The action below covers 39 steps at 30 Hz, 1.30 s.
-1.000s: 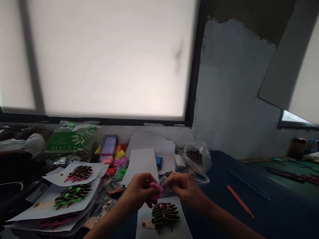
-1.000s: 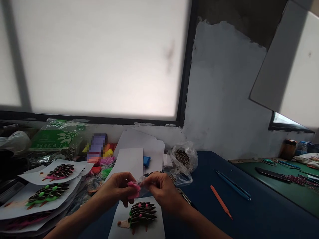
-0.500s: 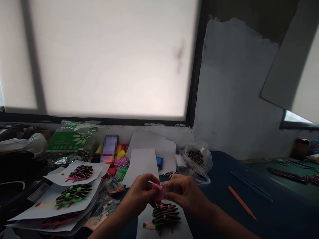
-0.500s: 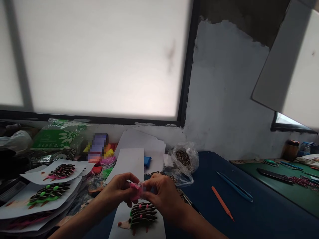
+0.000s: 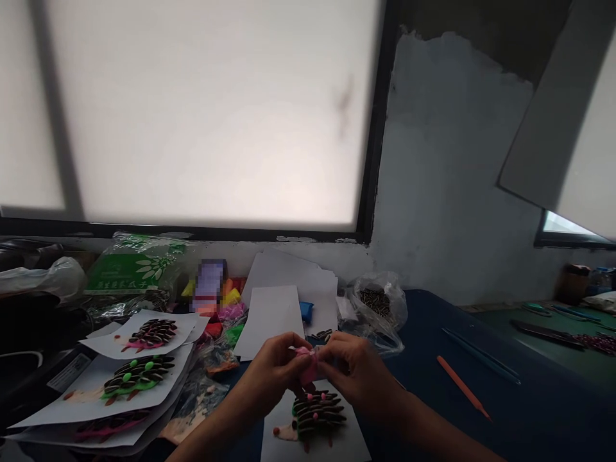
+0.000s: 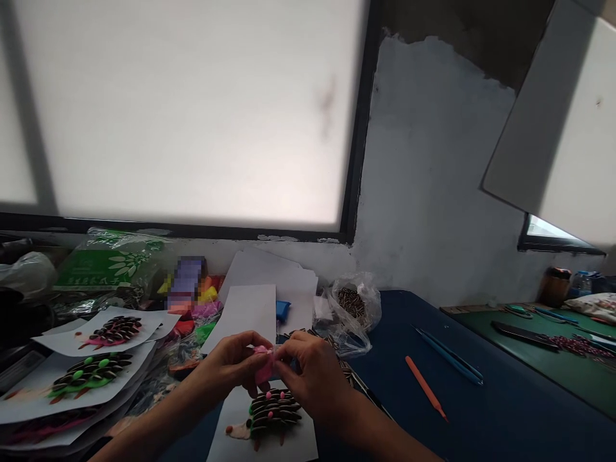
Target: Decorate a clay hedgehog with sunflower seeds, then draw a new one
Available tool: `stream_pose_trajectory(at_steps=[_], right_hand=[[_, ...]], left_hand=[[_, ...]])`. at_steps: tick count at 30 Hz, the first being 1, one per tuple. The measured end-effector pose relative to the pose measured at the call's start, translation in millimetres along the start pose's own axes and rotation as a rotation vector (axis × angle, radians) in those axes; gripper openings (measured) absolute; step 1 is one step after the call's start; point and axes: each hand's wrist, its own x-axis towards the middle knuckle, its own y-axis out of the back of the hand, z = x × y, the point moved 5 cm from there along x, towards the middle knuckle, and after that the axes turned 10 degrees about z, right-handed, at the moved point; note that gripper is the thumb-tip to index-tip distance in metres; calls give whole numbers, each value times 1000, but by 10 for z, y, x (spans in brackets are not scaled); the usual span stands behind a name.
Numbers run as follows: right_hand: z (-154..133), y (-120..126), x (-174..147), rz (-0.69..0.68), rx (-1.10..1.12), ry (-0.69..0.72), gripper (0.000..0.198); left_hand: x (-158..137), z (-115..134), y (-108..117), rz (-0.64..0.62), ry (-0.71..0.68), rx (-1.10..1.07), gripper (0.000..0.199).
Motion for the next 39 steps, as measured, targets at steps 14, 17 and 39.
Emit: stream_pose_trajectory(at_steps=[14,17,39], right_hand=[[-75,-50,-84,104,-116,194,16],[-148,-23,-93,145,-55,233,13],[185,-2,59,42,616,-231,21]], left_hand=[[-34,67,-27,143,-103,166,20],[-32,88,-17,172,-137,276,14],[-70,314,125,58,-111,605,34]])
